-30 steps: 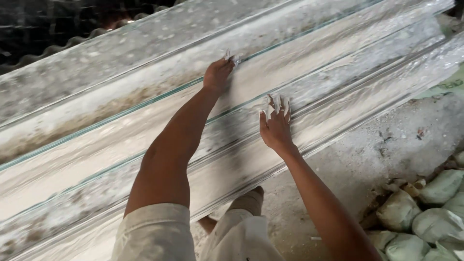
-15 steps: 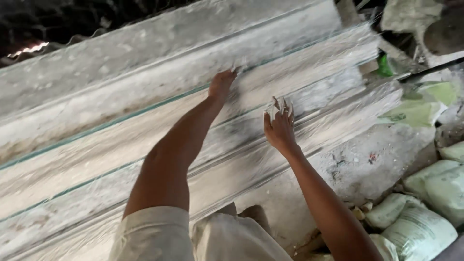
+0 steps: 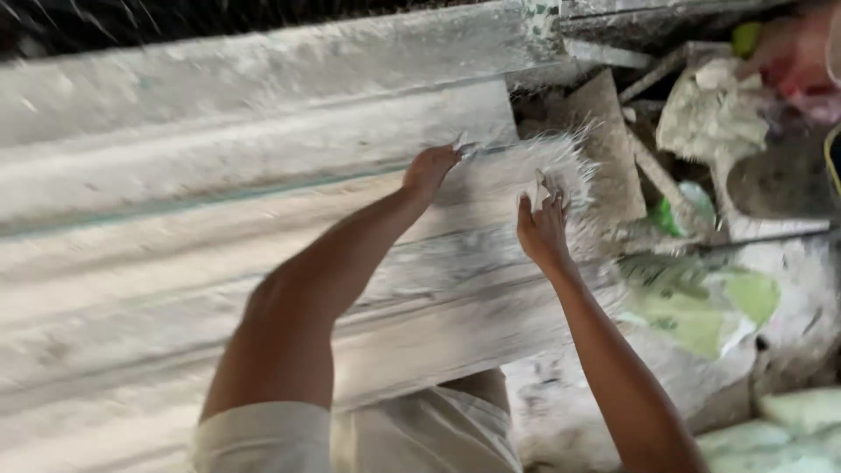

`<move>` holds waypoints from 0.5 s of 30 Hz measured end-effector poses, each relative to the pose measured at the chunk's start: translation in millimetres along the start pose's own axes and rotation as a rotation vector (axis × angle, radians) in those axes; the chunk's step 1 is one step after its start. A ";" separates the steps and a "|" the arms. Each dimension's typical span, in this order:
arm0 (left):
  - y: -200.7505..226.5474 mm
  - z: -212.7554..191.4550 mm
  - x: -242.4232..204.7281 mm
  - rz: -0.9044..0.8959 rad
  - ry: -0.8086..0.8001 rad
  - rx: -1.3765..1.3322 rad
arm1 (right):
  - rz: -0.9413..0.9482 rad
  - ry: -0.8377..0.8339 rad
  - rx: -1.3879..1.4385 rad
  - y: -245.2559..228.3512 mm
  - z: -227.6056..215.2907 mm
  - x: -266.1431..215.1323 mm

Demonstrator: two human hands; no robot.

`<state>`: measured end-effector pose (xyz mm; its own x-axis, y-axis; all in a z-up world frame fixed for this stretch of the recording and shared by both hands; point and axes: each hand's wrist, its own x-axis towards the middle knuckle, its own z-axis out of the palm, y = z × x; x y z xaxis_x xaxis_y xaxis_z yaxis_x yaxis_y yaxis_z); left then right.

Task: The recorder is applying fiberglass strands and gypsum plaster slurry into a long mold tray to manufacture ceiling moldings.

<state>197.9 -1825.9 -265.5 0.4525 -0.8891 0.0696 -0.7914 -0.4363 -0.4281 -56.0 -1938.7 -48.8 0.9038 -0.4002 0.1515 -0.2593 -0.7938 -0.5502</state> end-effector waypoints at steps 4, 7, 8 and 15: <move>60.6 -24.5 68.5 -0.097 0.057 -0.092 | 0.136 -0.192 -0.212 147.7 -15.6 56.8; 93.3 -55.7 118.9 -0.257 -0.013 -0.512 | 0.019 -0.139 -0.050 195.1 -28.0 85.0; 104.4 -70.9 135.6 -0.389 -0.074 -0.926 | 0.029 -0.164 0.012 207.7 -33.9 90.9; 98.8 -183.8 142.1 -0.149 0.084 -0.358 | 0.026 -0.111 0.027 211.6 -75.7 132.2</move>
<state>108.5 -2020.8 -132.3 0.5494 -0.8144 0.1867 -0.8198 -0.5687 -0.0681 -17.2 -2194.2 -83.0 0.9293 -0.3665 0.0458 -0.2756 -0.7706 -0.5747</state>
